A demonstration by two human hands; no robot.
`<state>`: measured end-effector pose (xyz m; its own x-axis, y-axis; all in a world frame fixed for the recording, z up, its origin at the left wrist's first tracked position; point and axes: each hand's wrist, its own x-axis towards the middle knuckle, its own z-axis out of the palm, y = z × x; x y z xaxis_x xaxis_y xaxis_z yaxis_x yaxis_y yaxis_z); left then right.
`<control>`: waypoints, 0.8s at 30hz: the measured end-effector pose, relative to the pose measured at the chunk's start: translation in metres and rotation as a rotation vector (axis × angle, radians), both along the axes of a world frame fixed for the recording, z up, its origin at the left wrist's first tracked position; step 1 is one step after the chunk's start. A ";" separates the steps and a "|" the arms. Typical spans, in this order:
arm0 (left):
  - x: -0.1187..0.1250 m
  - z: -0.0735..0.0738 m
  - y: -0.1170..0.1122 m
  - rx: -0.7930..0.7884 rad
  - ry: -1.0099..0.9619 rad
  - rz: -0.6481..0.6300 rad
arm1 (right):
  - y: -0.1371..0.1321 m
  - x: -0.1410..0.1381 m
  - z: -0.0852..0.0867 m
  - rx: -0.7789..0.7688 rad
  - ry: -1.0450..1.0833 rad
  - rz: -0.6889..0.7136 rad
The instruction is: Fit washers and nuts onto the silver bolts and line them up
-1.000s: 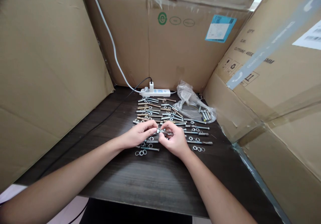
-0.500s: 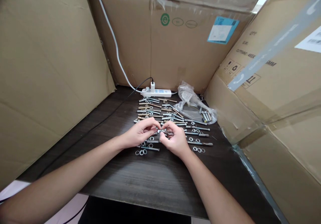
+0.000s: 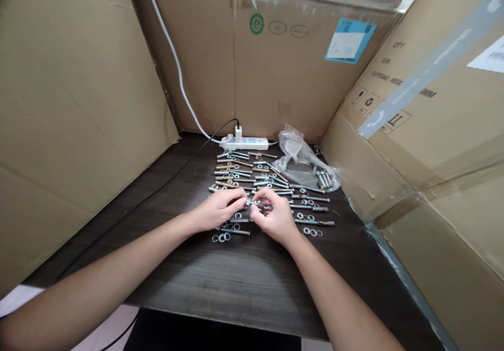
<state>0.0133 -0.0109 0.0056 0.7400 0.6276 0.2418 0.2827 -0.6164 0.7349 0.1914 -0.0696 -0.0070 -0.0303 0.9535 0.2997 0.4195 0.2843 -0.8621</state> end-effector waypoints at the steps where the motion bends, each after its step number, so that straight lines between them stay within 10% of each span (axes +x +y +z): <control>1: 0.000 -0.001 0.000 0.023 -0.019 0.018 | 0.000 0.001 0.000 -0.001 -0.009 -0.003; 24: -0.003 0.001 0.003 0.167 0.042 0.001 | 0.002 0.001 -0.003 -0.030 -0.022 0.031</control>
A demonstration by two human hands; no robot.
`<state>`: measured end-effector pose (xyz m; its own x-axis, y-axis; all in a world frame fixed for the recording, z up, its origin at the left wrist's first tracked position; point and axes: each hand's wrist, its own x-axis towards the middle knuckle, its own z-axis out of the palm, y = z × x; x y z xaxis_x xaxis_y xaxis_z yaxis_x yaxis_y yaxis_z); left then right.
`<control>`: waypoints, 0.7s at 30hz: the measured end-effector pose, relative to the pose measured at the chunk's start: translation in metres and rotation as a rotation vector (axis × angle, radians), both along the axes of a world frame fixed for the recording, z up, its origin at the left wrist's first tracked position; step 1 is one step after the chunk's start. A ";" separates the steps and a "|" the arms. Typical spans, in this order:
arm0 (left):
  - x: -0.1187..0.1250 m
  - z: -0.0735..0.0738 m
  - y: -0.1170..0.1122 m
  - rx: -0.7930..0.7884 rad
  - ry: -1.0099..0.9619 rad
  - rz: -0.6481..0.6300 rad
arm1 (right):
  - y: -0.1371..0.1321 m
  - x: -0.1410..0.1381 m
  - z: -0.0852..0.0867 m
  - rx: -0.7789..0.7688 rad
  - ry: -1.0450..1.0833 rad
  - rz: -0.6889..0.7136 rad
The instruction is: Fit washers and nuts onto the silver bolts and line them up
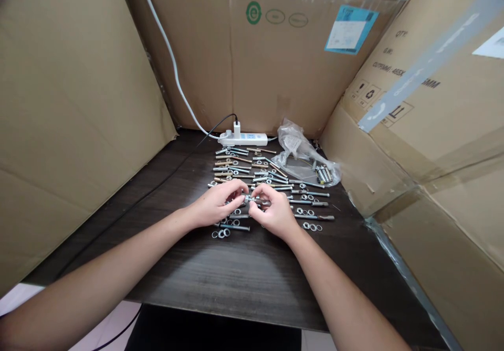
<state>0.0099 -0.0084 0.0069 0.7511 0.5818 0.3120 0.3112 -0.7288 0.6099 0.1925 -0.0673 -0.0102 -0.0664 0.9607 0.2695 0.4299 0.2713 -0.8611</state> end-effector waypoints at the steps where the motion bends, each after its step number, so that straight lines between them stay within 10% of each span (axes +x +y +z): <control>1: -0.001 0.001 0.000 0.000 -0.021 -0.008 | 0.000 0.000 0.000 0.002 -0.002 0.001; 21: 0.002 -0.001 -0.002 -0.085 0.000 0.004 | -0.002 -0.002 0.005 0.006 -0.007 -0.001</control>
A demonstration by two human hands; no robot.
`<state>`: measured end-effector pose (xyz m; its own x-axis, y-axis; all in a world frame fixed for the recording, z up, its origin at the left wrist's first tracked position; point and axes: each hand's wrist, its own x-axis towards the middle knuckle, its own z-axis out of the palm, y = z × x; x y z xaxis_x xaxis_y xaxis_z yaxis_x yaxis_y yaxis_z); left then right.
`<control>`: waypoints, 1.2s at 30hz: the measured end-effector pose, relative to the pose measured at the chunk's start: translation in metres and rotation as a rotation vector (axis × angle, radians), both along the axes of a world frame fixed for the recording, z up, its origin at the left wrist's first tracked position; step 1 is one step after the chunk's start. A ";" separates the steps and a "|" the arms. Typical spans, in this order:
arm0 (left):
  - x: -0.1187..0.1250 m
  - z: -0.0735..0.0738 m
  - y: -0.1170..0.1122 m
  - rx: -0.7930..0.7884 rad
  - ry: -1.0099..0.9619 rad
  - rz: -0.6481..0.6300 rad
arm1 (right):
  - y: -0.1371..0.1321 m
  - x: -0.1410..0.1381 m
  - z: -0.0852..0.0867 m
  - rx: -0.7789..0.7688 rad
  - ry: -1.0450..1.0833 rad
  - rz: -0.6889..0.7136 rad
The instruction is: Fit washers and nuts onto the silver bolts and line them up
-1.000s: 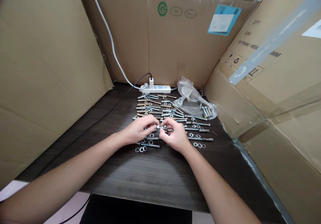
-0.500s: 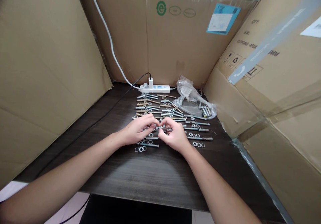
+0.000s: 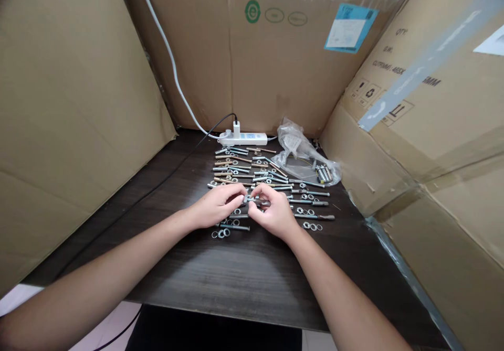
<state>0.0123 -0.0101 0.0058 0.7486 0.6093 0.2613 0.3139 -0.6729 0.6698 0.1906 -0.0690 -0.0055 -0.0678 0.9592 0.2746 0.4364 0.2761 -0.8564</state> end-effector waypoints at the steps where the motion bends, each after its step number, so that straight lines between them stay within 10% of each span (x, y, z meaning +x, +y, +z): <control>1: 0.000 0.001 -0.001 0.008 -0.032 0.014 | 0.000 0.000 -0.001 -0.003 0.004 -0.001; 21: 0.001 0.004 -0.005 -0.120 -0.054 0.046 | 0.000 0.000 -0.001 0.035 -0.010 -0.049; 29: 0.011 0.005 -0.009 -1.221 -0.405 -0.038 | 0.000 -0.001 0.002 0.077 0.024 -0.128; 36: 0.011 0.006 -0.010 -1.472 -0.430 -0.046 | -0.002 -0.002 0.000 0.074 -0.037 -0.029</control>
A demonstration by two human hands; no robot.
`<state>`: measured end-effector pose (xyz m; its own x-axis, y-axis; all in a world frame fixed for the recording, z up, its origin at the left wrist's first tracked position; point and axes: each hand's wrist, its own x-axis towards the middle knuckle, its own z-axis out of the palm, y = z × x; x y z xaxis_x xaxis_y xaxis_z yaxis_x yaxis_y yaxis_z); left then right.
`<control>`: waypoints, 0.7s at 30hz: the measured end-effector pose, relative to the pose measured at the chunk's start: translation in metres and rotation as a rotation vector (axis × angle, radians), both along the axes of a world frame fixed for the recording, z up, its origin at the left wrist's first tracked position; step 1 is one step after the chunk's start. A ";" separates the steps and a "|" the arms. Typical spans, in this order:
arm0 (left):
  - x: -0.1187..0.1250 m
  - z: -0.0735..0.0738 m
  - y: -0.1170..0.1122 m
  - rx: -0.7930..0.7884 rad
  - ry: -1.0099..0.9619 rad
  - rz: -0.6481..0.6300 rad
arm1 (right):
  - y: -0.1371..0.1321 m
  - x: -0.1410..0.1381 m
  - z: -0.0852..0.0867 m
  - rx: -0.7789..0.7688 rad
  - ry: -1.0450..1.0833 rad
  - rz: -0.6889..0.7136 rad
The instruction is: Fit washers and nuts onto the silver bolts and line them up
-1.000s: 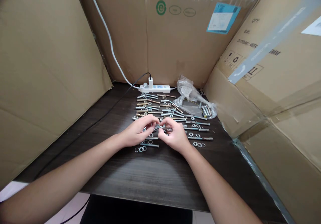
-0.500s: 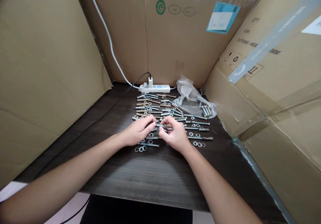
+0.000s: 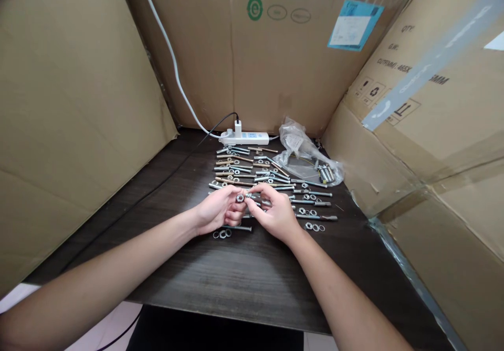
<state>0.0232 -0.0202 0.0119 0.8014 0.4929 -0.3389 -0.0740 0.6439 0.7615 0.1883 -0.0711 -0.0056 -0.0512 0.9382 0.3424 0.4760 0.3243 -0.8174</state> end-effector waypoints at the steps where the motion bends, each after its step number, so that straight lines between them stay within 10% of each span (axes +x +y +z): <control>1: 0.001 0.000 0.000 -0.008 0.007 0.009 | 0.000 0.000 0.000 -0.002 -0.013 0.011; 21: 0.001 -0.003 -0.001 -0.016 0.007 -0.010 | 0.002 0.000 0.001 0.019 -0.027 0.025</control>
<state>0.0240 -0.0210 0.0093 0.8037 0.4792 -0.3528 -0.0618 0.6568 0.7515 0.1885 -0.0687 -0.0048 -0.0842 0.9299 0.3582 0.4892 0.3517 -0.7981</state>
